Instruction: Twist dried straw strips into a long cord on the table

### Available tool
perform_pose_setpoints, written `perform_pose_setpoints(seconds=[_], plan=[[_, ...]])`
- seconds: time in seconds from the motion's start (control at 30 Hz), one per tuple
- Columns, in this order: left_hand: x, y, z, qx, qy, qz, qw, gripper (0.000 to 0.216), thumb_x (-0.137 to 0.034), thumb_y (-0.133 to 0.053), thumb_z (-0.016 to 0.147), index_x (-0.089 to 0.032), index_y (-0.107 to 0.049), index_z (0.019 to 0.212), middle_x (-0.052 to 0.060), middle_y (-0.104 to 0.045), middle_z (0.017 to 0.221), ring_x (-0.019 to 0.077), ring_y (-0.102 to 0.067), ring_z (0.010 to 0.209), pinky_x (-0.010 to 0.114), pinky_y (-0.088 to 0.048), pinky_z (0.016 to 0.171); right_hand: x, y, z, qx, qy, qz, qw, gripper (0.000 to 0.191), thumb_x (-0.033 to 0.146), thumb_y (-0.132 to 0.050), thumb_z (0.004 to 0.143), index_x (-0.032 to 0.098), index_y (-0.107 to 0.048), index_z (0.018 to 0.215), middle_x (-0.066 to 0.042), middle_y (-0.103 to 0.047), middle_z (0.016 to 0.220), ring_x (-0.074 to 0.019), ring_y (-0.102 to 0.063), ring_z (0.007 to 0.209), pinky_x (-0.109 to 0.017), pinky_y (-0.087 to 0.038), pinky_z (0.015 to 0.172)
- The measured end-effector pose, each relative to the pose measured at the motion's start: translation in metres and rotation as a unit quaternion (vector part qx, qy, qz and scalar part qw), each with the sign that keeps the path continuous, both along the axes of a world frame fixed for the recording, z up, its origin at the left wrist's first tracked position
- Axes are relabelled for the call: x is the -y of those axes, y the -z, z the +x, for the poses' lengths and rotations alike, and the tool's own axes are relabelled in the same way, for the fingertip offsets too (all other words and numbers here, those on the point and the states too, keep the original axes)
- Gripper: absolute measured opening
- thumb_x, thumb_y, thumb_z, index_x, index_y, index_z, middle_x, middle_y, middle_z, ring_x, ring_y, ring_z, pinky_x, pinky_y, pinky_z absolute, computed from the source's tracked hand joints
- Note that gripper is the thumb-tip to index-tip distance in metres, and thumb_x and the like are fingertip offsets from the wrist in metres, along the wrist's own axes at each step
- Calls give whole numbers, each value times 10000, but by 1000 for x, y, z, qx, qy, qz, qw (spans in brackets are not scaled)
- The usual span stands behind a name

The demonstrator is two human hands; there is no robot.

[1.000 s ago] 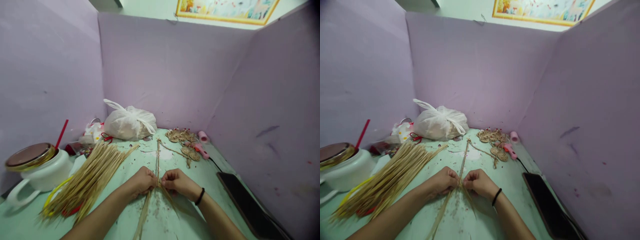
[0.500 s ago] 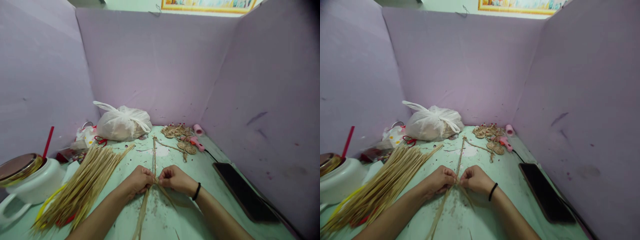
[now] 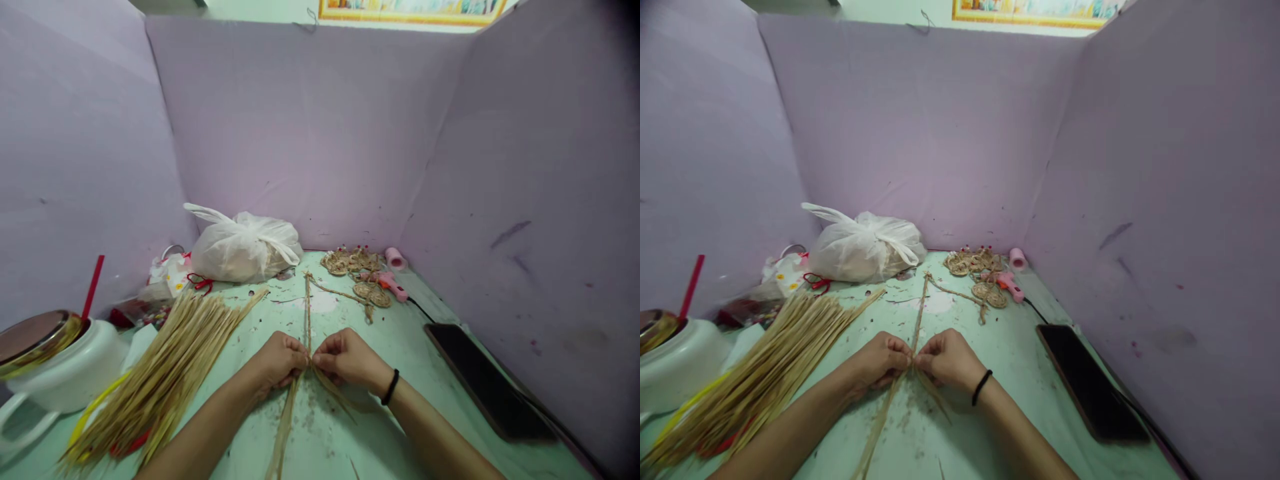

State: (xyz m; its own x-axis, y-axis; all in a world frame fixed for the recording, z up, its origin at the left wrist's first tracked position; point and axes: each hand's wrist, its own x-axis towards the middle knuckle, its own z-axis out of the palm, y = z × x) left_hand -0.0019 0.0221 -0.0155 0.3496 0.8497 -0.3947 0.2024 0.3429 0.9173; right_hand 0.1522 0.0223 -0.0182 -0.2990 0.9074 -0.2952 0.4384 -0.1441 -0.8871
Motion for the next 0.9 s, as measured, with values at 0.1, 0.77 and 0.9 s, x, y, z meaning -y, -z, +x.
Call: perform_pose_setpoints(seconds=[0.1,0.77,0.9], plan=[[1,0,1,1,-1,4,1000,55,-159,-470,505,-140,-471,453,-62,-361,335,23,-218,254,179,-118,293,1,5,-3,34,18,16,999,129,225,-547,606,118,-619,593,30,-476,422,-56,-417,369,-160,-312,358],[-3,8,-1,-99,8,125,987,132,-136,-442,502,-106,-569,491,-40,-417,377,51,-285,385,199,-179,401,9,-5,-14,-170,50,-143,974,17,132,-494,526,130,-509,519,-9,-561,443,-87,-494,349,-164,-313,325],[-3,9,-2,-105,1,121,987,99,-130,-436,497,-116,-532,473,-61,-344,356,40,-234,369,205,-141,396,8,-1,-17,-190,96,-154,965,33,125,-507,529,127,-501,496,-1,-526,405,-100,-483,341,-210,-396,348]])
